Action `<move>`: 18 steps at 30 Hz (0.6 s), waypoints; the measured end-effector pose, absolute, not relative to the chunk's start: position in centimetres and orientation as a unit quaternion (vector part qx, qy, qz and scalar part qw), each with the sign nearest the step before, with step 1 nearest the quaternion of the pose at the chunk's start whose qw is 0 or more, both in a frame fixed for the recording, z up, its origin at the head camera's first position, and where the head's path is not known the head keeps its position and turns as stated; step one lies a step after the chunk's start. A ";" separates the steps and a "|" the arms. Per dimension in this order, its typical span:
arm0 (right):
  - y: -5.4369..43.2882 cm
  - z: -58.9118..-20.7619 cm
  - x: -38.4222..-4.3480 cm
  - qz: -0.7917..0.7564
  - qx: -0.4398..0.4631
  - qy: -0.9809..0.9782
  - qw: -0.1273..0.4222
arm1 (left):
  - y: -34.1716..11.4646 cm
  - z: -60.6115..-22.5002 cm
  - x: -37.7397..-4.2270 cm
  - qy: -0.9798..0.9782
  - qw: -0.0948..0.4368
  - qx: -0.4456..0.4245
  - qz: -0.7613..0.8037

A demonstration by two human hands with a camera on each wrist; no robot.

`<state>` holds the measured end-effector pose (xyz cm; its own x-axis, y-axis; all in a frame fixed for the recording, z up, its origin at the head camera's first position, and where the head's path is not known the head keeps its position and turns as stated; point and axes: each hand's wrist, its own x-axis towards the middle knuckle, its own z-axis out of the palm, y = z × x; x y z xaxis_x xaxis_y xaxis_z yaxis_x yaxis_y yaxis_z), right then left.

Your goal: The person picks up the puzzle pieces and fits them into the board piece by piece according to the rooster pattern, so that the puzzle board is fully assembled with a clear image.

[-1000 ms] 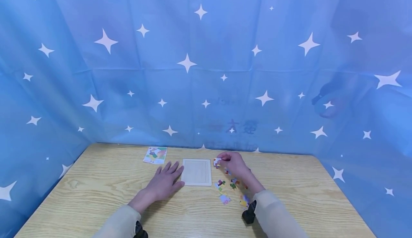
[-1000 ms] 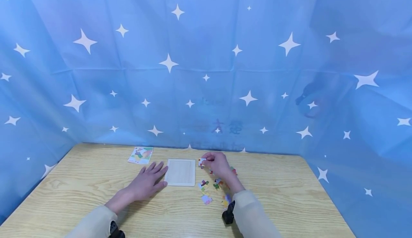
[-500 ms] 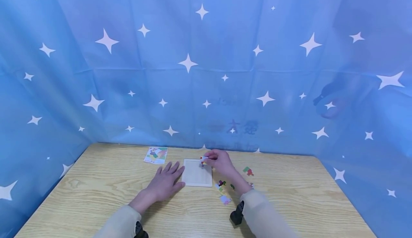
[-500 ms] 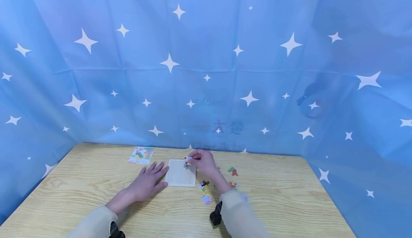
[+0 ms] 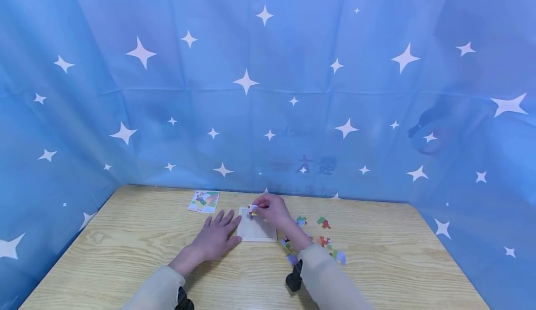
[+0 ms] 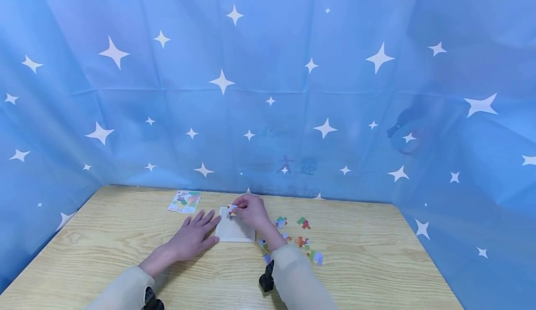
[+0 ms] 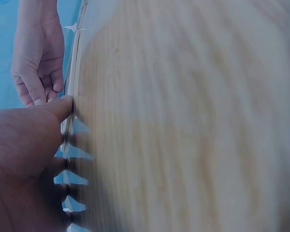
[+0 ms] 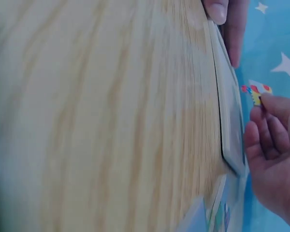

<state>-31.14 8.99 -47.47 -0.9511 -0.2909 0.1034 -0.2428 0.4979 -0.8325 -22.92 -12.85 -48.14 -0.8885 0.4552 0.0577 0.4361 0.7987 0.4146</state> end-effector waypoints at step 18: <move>7.4 -47.9 -30.9 -0.449 -0.166 0.878 0.009 | -12.8 -47.7 -22.6 0.948 0.024 0.223 0.223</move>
<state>-30.94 7.42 -47.89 -0.9445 -0.2998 0.1341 -0.2843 0.5420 -0.7908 -22.61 -12.76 -47.71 -0.8991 0.4343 0.0550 0.4132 0.8004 0.4344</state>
